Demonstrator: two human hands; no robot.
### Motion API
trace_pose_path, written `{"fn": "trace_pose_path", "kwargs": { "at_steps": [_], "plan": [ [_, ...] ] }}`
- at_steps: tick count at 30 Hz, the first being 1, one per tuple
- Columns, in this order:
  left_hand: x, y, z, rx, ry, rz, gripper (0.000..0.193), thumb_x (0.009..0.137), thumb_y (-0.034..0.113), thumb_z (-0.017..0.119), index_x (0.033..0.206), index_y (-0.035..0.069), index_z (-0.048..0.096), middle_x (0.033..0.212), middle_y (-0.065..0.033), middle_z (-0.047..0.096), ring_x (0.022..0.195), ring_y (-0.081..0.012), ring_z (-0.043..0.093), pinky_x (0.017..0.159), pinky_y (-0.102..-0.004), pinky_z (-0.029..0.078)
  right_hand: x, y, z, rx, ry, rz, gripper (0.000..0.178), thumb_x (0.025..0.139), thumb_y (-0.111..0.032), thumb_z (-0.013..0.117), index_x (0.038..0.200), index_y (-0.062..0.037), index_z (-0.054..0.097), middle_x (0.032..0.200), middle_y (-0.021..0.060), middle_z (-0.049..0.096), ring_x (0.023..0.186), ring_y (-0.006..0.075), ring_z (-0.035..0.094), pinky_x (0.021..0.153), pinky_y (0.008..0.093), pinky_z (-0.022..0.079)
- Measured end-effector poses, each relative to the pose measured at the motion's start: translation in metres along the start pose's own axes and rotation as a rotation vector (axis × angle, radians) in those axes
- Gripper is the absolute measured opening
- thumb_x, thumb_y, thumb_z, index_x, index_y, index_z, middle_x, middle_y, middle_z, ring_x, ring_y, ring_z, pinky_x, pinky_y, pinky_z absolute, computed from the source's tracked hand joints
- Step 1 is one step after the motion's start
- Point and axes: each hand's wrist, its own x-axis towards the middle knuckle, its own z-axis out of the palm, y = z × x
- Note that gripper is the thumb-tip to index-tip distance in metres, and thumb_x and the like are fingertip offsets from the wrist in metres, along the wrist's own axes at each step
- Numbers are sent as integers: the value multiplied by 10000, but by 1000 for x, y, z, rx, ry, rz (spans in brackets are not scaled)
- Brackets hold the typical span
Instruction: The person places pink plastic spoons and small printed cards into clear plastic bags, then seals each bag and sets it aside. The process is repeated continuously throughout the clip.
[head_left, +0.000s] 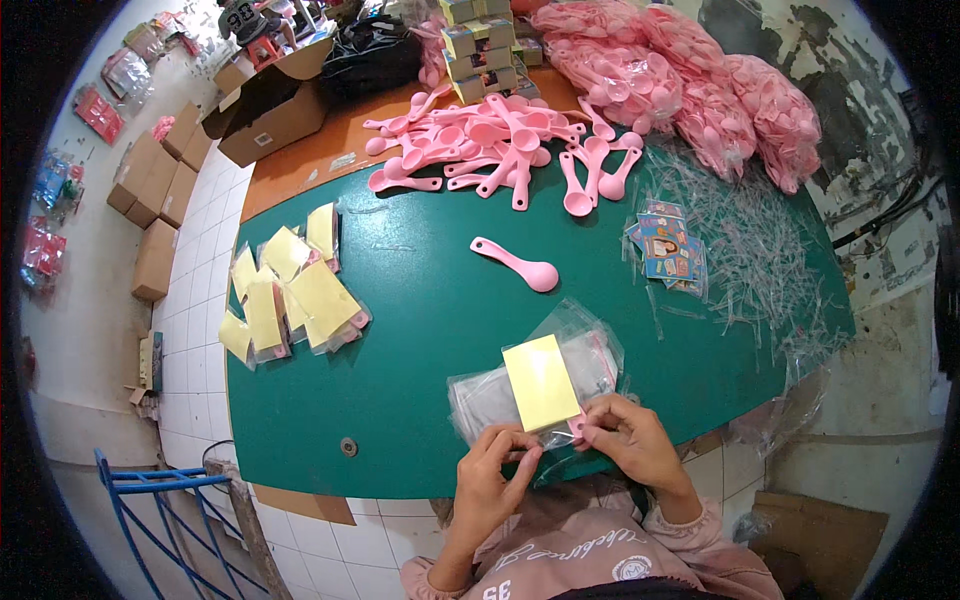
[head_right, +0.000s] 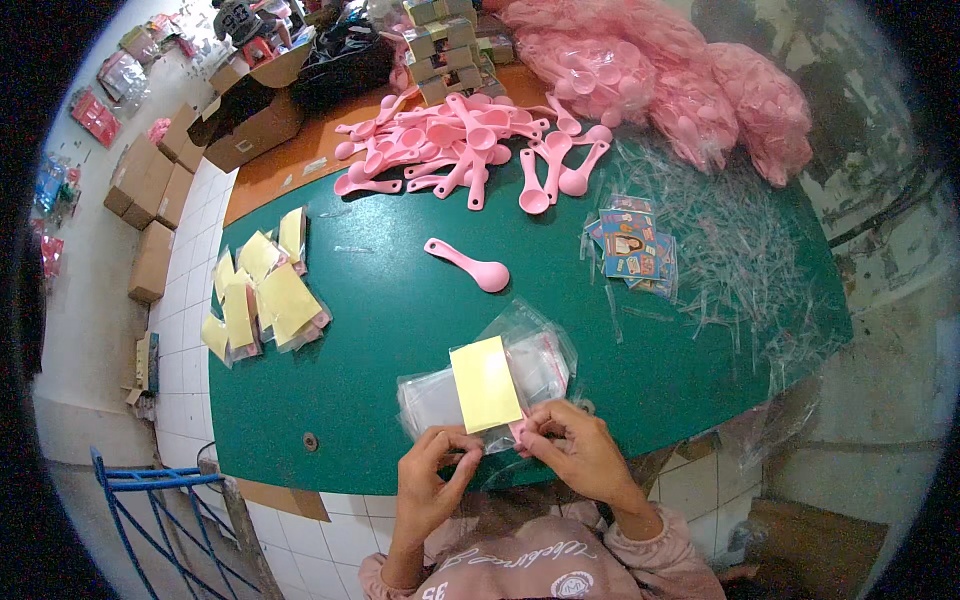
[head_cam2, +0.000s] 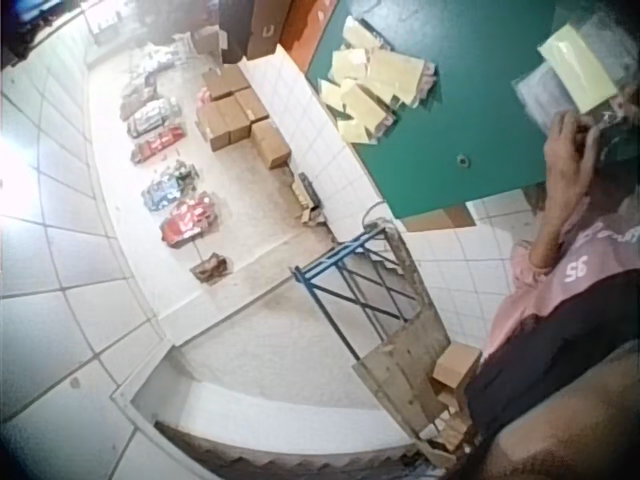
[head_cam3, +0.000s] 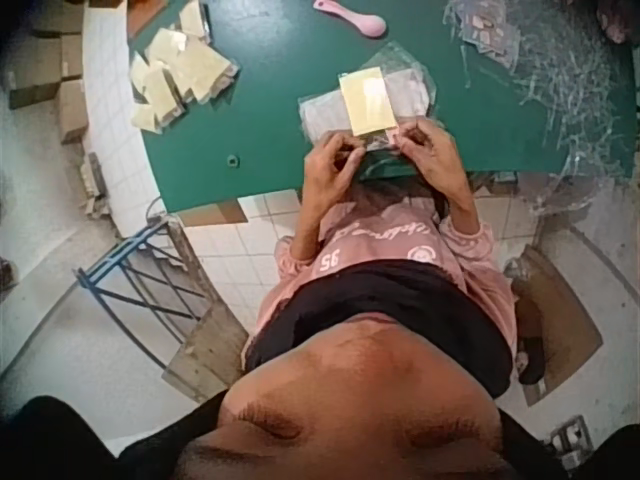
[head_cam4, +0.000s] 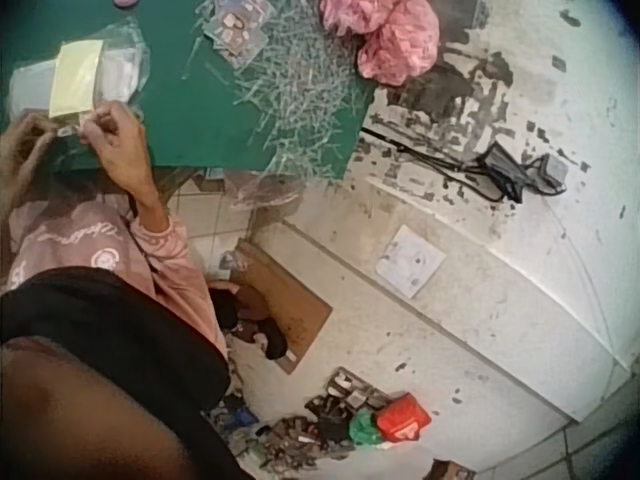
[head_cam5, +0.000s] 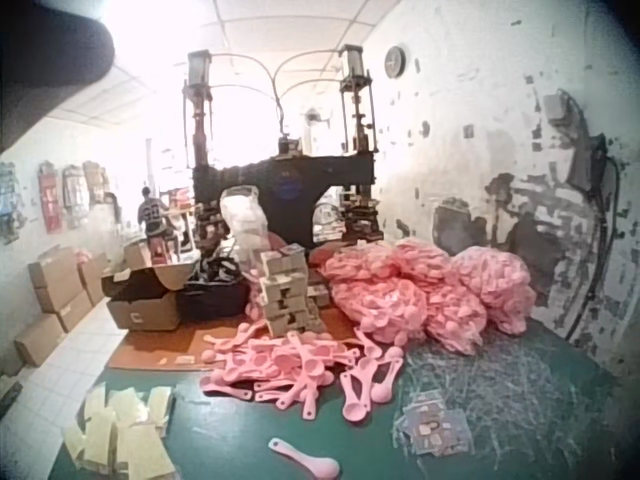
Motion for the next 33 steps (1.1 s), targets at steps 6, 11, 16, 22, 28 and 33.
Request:
{"fn": "trace_pose_path", "kwargs": {
  "at_steps": [6, 11, 16, 22, 28, 33],
  "plan": [
    [-2, -4, 9, -137, 45, -149, 131, 781, 11, 628, 883, -18, 551, 885, -80, 584, 801, -113, 588, 646, -242, 514, 5, -7, 11, 186, 166, 118, 134, 824, -25, 586, 847, 56, 481, 740, 92, 587, 661, 136, 616, 592, 235, 516],
    [-3, -3, 12, -320, 146, -261, 188, 782, -25, 620, 925, -14, 497, 870, -75, 580, 826, -101, 568, 650, -220, 490, 4, -5, 9, 115, 196, 99, 111, 795, 55, 562, 842, 31, 465, 744, 95, 585, 619, 133, 613, 537, 222, 512],
    [-7, -14, 11, -226, 48, -164, 97, 822, -21, 566, 904, -13, 516, 900, -63, 584, 832, -95, 555, 701, -208, 457, 4, -10, 9, 119, 165, 111, 129, 816, 41, 541, 940, 49, 504, 738, 90, 594, 635, 126, 617, 549, 224, 513],
    [4, 13, 4, -35, 24, -42, 286, 803, -15, 571, 1088, -9, 561, 989, -75, 596, 813, -72, 543, 669, -202, 452, 5, -29, 3, -209, 75, 39, 257, 814, -45, 571, 1049, 41, 514, 760, 118, 598, 670, 187, 622, 585, 275, 507],
    [25, -24, -93, 205, 551, 34, 313, 813, 52, 561, 1125, 27, 556, 1124, -149, 553, 782, -203, 578, 610, -296, 477, 101, -51, 9, -943, -57, -602, 248, 767, -173, 620, 921, -2, 529, 938, 159, 496, 870, 317, 519, 695, 408, 463],
    [73, -7, -97, 927, 549, 296, 253, 824, 167, 571, 1028, 19, 587, 1067, -196, 542, 860, -322, 577, 744, -384, 472, 203, -20, -2, -1065, 111, -776, 227, 746, -140, 618, 884, 9, 518, 912, 166, 511, 862, 320, 524, 701, 413, 457]
  ]
}}
